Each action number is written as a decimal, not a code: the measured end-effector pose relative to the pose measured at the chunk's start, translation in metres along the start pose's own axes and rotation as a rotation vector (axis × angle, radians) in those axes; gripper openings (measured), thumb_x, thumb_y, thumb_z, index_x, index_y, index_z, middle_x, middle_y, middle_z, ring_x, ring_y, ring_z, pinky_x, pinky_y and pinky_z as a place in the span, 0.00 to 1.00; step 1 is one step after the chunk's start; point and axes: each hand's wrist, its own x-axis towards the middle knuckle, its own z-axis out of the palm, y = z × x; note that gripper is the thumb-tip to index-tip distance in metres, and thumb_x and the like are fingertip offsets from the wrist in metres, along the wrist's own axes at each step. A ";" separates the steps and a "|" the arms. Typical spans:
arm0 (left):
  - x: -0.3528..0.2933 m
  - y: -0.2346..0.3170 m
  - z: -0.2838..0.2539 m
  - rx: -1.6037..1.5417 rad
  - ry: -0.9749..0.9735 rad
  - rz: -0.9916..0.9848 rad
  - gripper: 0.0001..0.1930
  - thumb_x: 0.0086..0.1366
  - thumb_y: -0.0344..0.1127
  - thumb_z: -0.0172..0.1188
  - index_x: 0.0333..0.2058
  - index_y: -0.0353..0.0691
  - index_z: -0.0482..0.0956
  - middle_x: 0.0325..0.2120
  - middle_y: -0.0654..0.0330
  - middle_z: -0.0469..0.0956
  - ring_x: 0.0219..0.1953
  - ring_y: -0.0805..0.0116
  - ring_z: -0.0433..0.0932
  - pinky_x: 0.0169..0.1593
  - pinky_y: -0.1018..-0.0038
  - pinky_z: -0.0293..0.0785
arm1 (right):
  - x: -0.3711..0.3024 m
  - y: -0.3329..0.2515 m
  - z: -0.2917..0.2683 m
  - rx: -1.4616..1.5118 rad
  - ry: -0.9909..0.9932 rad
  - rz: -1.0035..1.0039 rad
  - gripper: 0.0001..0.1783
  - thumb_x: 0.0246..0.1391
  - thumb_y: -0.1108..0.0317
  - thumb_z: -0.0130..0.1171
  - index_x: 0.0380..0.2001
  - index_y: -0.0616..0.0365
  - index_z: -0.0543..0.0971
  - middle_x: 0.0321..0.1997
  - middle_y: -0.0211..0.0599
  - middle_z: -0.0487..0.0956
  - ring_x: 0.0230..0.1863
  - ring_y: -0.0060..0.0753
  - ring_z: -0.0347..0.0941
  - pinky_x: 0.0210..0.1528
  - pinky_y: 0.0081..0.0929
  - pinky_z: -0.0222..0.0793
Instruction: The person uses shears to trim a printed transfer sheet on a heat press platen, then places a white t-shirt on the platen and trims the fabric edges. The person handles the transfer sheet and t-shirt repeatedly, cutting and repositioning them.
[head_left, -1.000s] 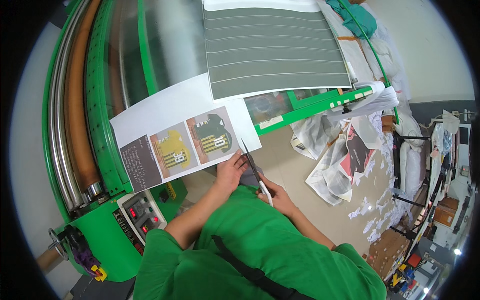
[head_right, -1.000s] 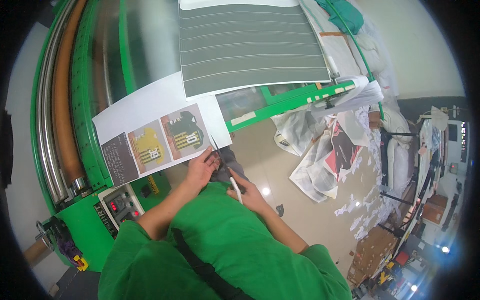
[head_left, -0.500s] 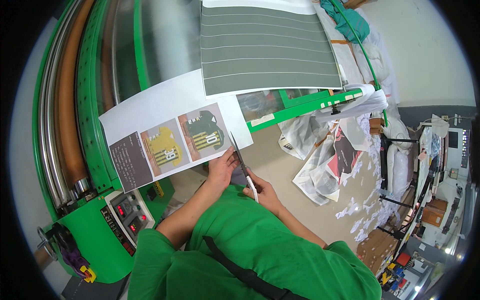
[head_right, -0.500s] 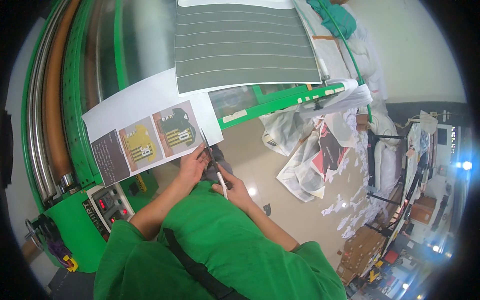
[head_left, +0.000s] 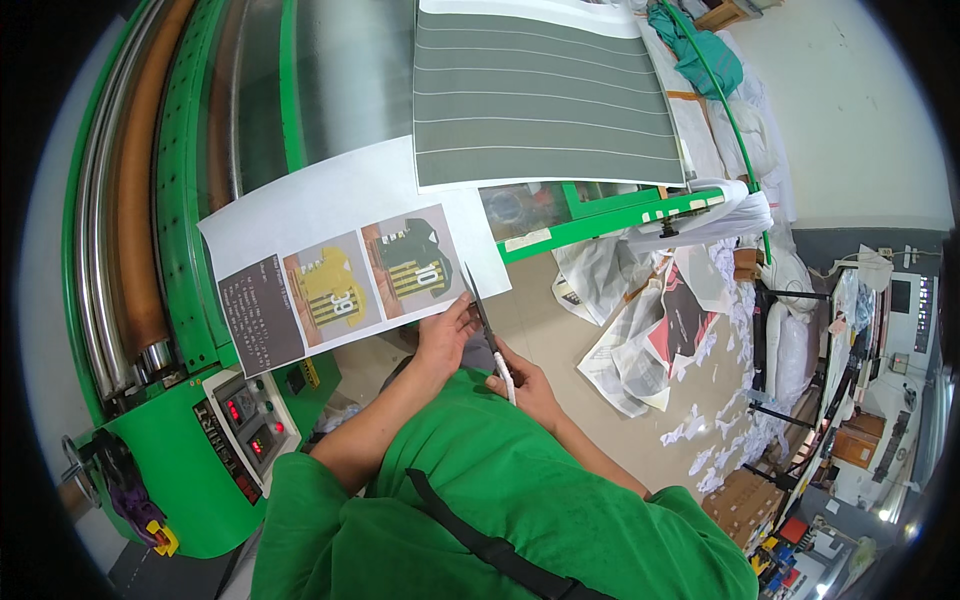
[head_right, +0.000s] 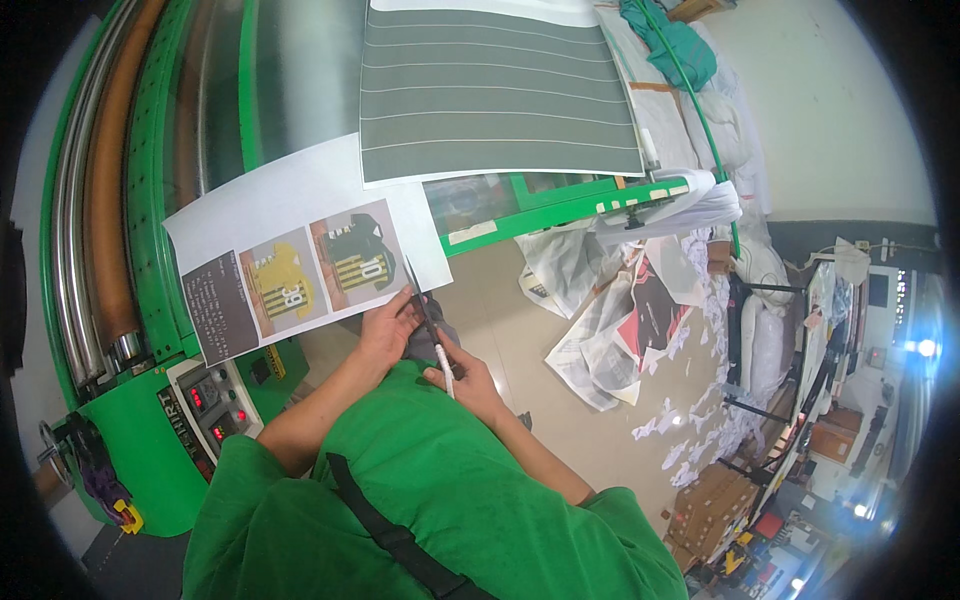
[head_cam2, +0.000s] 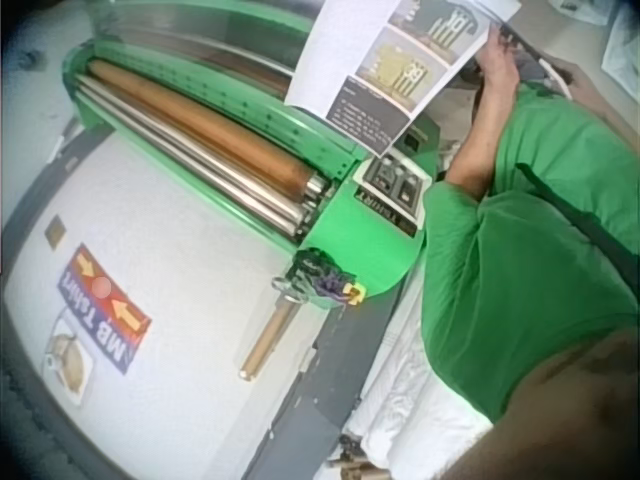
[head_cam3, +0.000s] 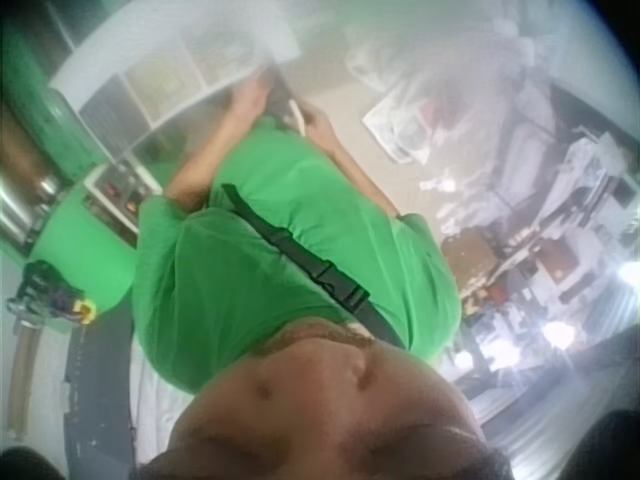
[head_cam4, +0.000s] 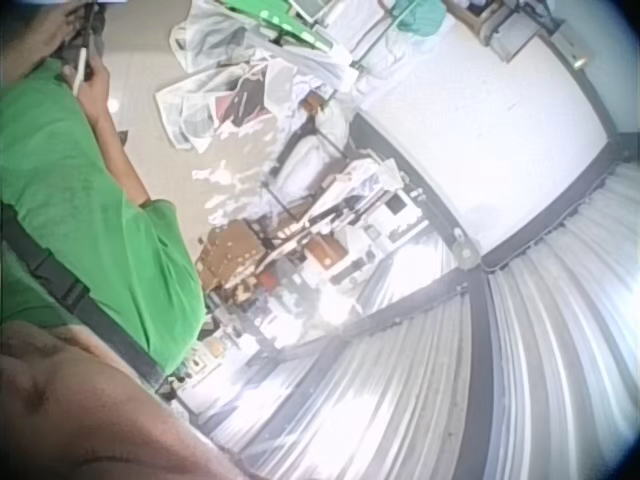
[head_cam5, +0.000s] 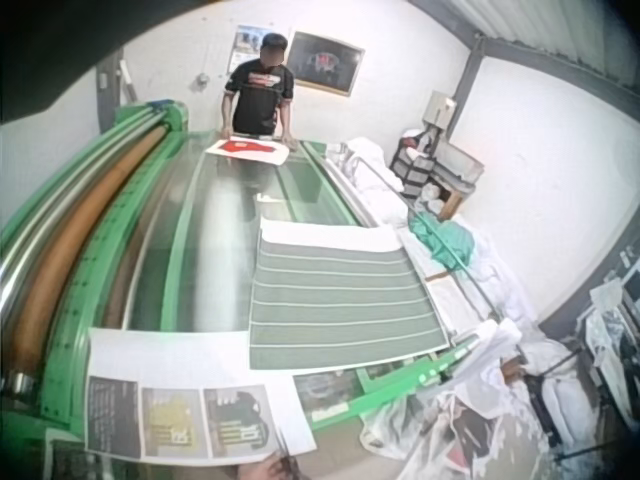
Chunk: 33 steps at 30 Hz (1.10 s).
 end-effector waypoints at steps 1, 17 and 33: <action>0.000 0.000 -0.001 0.013 -0.009 0.004 0.16 0.72 0.33 0.67 0.55 0.43 0.76 0.46 0.62 0.82 0.46 0.66 0.82 0.47 0.66 0.79 | 0.000 0.001 0.000 -0.002 0.003 -0.008 0.45 0.62 0.63 0.73 0.77 0.55 0.63 0.58 0.34 0.80 0.50 0.21 0.74 0.56 0.24 0.73; -0.014 -0.005 -0.016 0.069 0.007 -0.115 0.14 0.70 0.34 0.70 0.51 0.42 0.79 0.45 0.62 0.82 0.48 0.67 0.80 0.50 0.65 0.77 | 0.012 -0.003 0.011 -0.057 0.043 0.057 0.44 0.64 0.66 0.72 0.77 0.61 0.63 0.57 0.30 0.79 0.52 0.19 0.74 0.57 0.24 0.73; -0.035 -0.003 -0.015 0.176 0.015 -0.161 0.13 0.71 0.38 0.69 0.51 0.45 0.82 0.41 0.69 0.83 0.46 0.72 0.80 0.46 0.67 0.74 | 0.052 -0.031 0.015 0.000 -0.002 0.066 0.45 0.66 0.63 0.69 0.78 0.61 0.58 0.51 0.35 0.84 0.36 0.17 0.75 0.34 0.20 0.72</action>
